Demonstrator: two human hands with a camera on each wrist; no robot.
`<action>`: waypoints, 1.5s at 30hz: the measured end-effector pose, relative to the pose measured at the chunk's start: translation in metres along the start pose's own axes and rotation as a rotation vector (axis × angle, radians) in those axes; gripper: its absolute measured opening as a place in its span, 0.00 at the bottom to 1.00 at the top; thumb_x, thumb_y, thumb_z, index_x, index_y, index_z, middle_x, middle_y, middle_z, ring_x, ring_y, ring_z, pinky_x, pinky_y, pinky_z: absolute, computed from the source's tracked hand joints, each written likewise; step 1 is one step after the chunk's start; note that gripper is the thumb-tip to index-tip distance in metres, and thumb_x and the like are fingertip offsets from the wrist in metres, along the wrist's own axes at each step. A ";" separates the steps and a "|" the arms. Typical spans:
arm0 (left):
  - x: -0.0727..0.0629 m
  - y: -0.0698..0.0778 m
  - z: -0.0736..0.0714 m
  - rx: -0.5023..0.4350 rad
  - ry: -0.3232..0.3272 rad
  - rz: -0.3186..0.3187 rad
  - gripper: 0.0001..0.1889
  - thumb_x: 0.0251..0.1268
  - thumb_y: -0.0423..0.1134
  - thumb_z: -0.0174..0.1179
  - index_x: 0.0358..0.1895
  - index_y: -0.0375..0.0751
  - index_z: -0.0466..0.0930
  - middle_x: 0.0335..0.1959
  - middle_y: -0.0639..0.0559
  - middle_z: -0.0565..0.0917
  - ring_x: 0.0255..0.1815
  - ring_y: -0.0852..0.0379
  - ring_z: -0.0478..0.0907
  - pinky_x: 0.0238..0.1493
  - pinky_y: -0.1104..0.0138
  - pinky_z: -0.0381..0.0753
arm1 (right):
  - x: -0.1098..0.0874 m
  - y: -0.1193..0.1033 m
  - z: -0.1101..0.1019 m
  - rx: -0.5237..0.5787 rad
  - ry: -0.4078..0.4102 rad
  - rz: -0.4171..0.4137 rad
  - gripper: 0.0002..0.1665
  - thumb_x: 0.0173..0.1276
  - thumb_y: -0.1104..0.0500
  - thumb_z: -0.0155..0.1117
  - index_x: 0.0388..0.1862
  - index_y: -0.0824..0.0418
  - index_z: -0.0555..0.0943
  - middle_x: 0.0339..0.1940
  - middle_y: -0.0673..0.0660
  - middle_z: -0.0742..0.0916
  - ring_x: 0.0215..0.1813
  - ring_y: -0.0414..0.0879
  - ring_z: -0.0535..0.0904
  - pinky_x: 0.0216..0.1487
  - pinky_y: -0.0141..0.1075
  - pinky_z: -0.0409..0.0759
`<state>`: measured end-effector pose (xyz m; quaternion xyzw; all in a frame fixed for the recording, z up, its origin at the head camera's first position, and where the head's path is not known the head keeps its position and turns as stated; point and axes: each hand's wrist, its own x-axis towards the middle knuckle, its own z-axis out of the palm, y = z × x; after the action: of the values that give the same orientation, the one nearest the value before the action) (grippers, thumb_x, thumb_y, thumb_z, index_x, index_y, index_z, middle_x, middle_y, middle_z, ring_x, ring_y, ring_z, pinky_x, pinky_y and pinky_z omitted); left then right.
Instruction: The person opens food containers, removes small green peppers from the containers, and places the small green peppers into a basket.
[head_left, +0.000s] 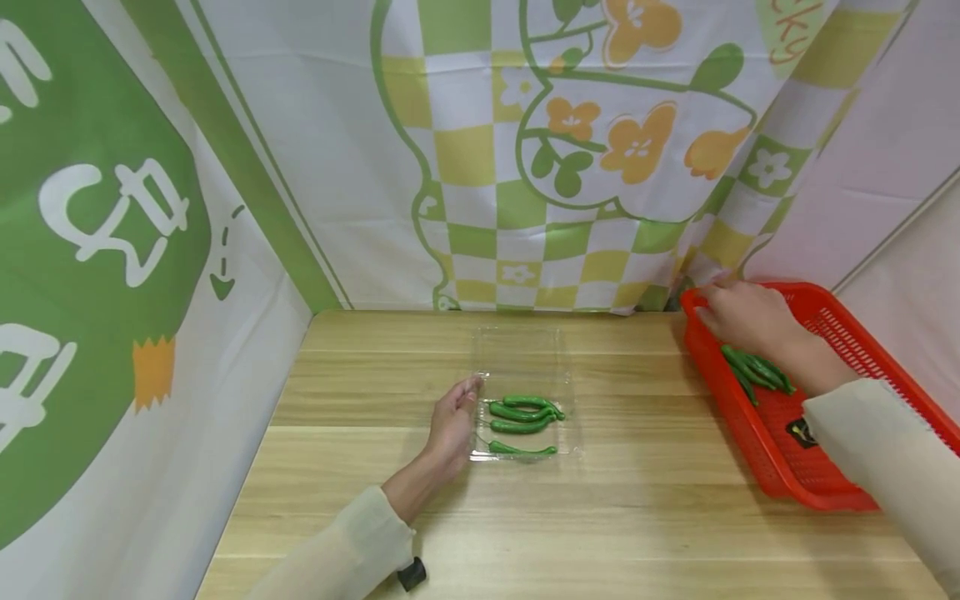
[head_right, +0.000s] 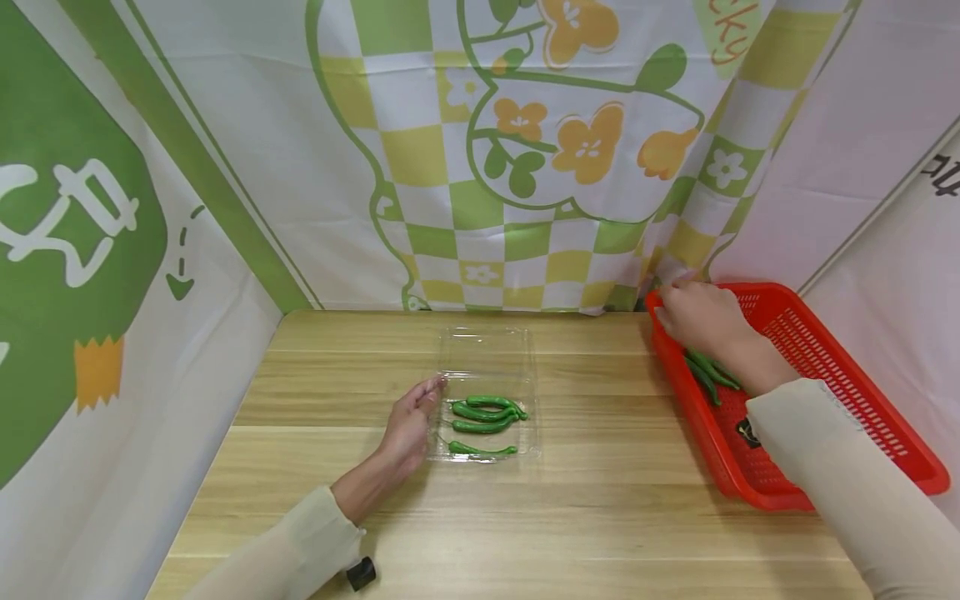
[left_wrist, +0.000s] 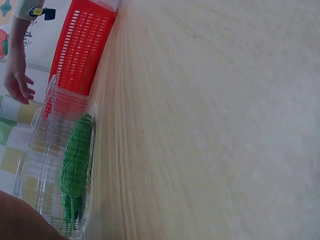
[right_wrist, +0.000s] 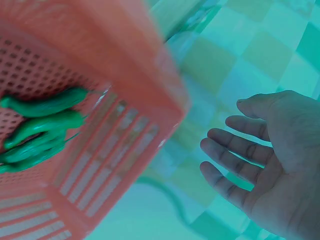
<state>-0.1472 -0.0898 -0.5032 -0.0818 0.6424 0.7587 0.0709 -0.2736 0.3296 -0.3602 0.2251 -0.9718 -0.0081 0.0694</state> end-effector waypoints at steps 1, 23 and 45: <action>0.000 0.000 0.000 0.001 -0.001 0.001 0.25 0.87 0.30 0.39 0.81 0.32 0.59 0.84 0.37 0.61 0.87 0.36 0.48 0.87 0.45 0.41 | 0.001 -0.006 -0.001 -0.001 0.009 -0.014 0.06 0.71 0.60 0.66 0.41 0.64 0.81 0.34 0.64 0.84 0.29 0.65 0.83 0.23 0.62 0.82; 0.001 0.001 0.002 -0.054 0.009 -0.007 0.25 0.86 0.29 0.38 0.81 0.31 0.59 0.84 0.37 0.60 0.87 0.38 0.50 0.87 0.47 0.42 | 0.002 -0.113 0.004 -0.087 0.224 -0.408 0.13 0.64 0.62 0.78 0.45 0.64 0.86 0.37 0.58 0.88 0.35 0.55 0.87 0.24 0.48 0.86; 0.000 0.000 0.003 -0.073 0.007 -0.006 0.25 0.86 0.28 0.39 0.81 0.29 0.58 0.84 0.38 0.59 0.87 0.39 0.49 0.87 0.49 0.41 | -0.003 -0.181 0.033 -0.038 0.001 -0.527 0.15 0.70 0.56 0.75 0.51 0.61 0.87 0.38 0.55 0.88 0.37 0.49 0.87 0.28 0.41 0.88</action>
<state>-0.1473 -0.0866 -0.5028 -0.0889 0.6143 0.7811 0.0676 -0.1965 0.1676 -0.4023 0.4689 -0.8794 -0.0441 0.0698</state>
